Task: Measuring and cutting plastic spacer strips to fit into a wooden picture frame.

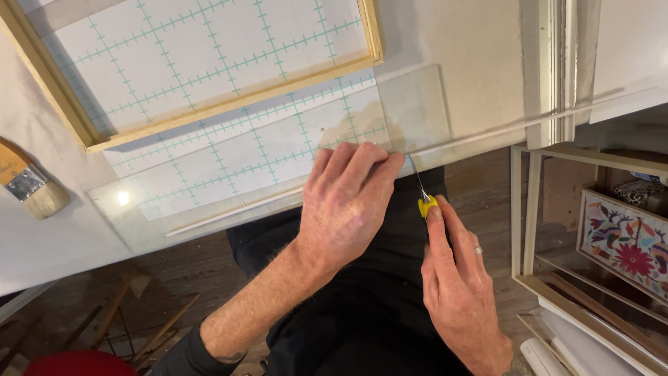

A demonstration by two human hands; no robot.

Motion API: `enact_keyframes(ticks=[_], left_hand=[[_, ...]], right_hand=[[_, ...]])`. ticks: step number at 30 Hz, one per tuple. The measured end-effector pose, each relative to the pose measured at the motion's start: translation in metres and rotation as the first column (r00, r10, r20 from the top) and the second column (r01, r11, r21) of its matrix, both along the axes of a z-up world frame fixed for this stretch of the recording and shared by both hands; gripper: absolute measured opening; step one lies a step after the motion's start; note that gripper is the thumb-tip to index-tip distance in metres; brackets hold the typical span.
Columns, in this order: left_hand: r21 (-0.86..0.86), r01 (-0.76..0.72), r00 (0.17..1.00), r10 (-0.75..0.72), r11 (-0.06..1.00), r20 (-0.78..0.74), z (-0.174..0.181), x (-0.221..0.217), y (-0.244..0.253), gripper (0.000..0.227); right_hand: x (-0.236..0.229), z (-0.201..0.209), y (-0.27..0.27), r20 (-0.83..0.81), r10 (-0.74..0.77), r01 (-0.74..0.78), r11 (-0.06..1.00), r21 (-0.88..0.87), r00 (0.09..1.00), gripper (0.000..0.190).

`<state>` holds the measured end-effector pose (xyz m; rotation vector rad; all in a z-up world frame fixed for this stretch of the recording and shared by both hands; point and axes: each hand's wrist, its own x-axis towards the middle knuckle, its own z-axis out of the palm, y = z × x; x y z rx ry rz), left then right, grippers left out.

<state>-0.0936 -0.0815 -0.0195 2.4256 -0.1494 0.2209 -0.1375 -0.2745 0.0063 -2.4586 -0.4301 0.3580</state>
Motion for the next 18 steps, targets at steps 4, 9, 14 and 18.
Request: enact_keyframes(ticks=[4,9,14,18], left_hand=[[-0.108,-0.082,0.993,0.072,0.991,-0.093,0.0035,0.0011,-0.0034,0.024],[-0.116,-0.087,0.994,0.079,0.989,-0.074,0.0019,0.0016,-0.0048,0.021],[-0.08,-0.049,0.998,0.045,0.996,-0.04,0.0027,-0.0012,-0.0012,0.024],[-0.047,-0.006,1.0,0.006,0.999,-0.011,0.0003,-0.0039,-0.0012,0.028]], right_hand=[[-0.0015,0.0004,0.0009,-0.009,0.01,-0.01,1.0,-0.028,1.0,0.06],[-0.0028,-0.0013,0.0001,0.024,-0.005,0.006,1.0,-0.019,1.0,0.06],[-0.0043,-0.0029,0.0,0.047,0.035,-0.034,0.999,-0.016,0.998,0.06],[-0.0069,-0.0036,-0.0015,0.012,0.017,-0.017,1.0,-0.018,1.0,0.062]])
